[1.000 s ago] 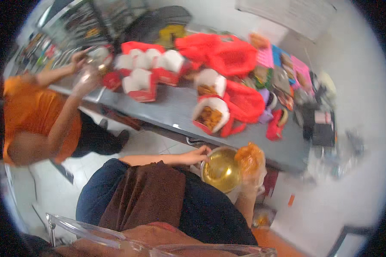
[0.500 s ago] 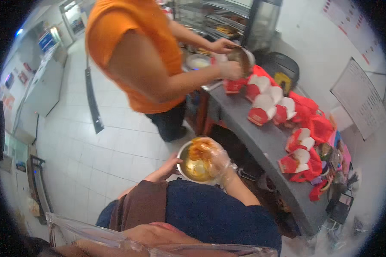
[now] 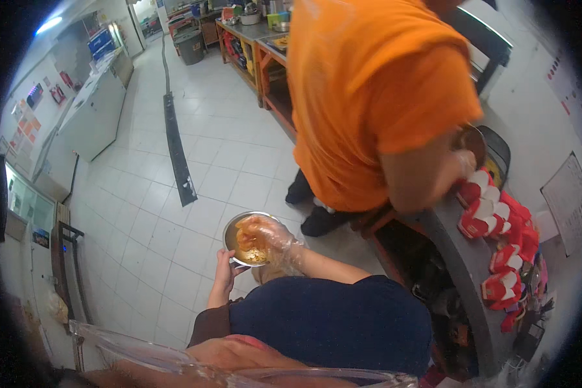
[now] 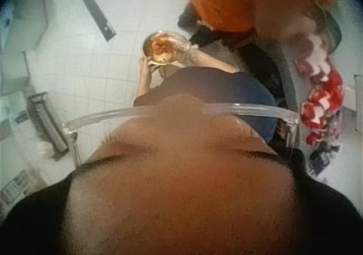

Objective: Preparing and weighing portions of fried chicken pieces in a commercial kitchen setting.

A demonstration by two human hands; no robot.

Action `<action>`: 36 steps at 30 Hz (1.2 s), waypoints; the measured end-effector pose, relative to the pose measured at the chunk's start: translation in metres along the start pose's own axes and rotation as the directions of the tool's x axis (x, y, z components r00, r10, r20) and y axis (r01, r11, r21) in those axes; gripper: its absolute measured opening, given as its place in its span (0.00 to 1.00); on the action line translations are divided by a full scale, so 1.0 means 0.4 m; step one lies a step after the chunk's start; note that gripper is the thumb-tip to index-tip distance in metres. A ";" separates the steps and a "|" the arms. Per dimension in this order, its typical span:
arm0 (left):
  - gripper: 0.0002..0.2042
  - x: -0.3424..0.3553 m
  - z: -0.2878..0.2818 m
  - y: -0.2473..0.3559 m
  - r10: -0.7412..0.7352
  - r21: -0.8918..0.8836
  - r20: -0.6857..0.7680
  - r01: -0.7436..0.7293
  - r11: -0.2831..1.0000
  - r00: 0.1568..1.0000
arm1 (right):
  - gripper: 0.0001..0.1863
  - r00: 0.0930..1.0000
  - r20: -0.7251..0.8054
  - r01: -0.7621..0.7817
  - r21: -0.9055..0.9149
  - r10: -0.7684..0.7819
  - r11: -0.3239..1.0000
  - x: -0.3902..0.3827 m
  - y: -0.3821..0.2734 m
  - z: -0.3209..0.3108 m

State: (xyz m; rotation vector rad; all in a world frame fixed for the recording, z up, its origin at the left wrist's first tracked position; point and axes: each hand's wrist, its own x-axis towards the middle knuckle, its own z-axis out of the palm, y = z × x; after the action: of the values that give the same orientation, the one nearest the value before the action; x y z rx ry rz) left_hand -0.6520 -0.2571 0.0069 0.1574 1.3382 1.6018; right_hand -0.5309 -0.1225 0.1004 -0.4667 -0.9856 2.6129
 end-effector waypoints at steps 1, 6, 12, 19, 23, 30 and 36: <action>0.26 0.047 -0.022 0.028 0.001 0.035 0.010 -0.002 0.999 1.000 | 0.11 0.996 -0.085 0.043 0.067 -0.037 0.997 0.048 0.006 -0.007; 0.29 0.295 -0.067 0.215 -0.042 0.124 -0.015 0.044 0.991 0.999 | 0.12 0.992 -0.103 0.110 0.396 -0.075 0.912 0.370 -0.037 -0.081; 0.25 0.599 -0.050 0.409 -0.045 0.223 0.008 0.042 0.974 0.999 | 0.16 0.966 -0.050 0.251 0.427 -0.255 0.869 0.641 -0.222 -0.062; 0.25 0.990 0.074 0.525 -0.096 0.223 0.203 0.049 0.974 0.975 | 0.17 0.861 -0.324 0.500 0.397 -0.392 0.770 0.825 -0.414 -0.139; 0.24 1.191 0.197 0.610 -0.146 0.447 0.384 -0.046 0.893 0.912 | 0.18 0.715 -0.492 0.694 0.420 -0.497 0.584 0.903 -0.506 -0.265; 0.25 1.490 0.479 0.697 -0.346 0.608 0.616 -0.148 0.780 0.707 | 0.25 0.431 -0.647 0.902 0.286 -0.629 0.324 0.972 -0.727 -0.318; 0.22 1.642 0.839 0.680 -0.443 0.629 0.741 -0.292 0.720 0.504 | 0.23 0.189 -0.764 0.966 0.032 -0.617 0.256 0.991 -0.834 -0.473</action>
State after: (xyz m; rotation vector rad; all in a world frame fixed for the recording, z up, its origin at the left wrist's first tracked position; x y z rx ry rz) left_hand -0.9200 0.4808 0.0440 1.2112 0.9776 0.5799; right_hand -0.7545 0.3815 0.1164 -0.4001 -0.0932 1.3327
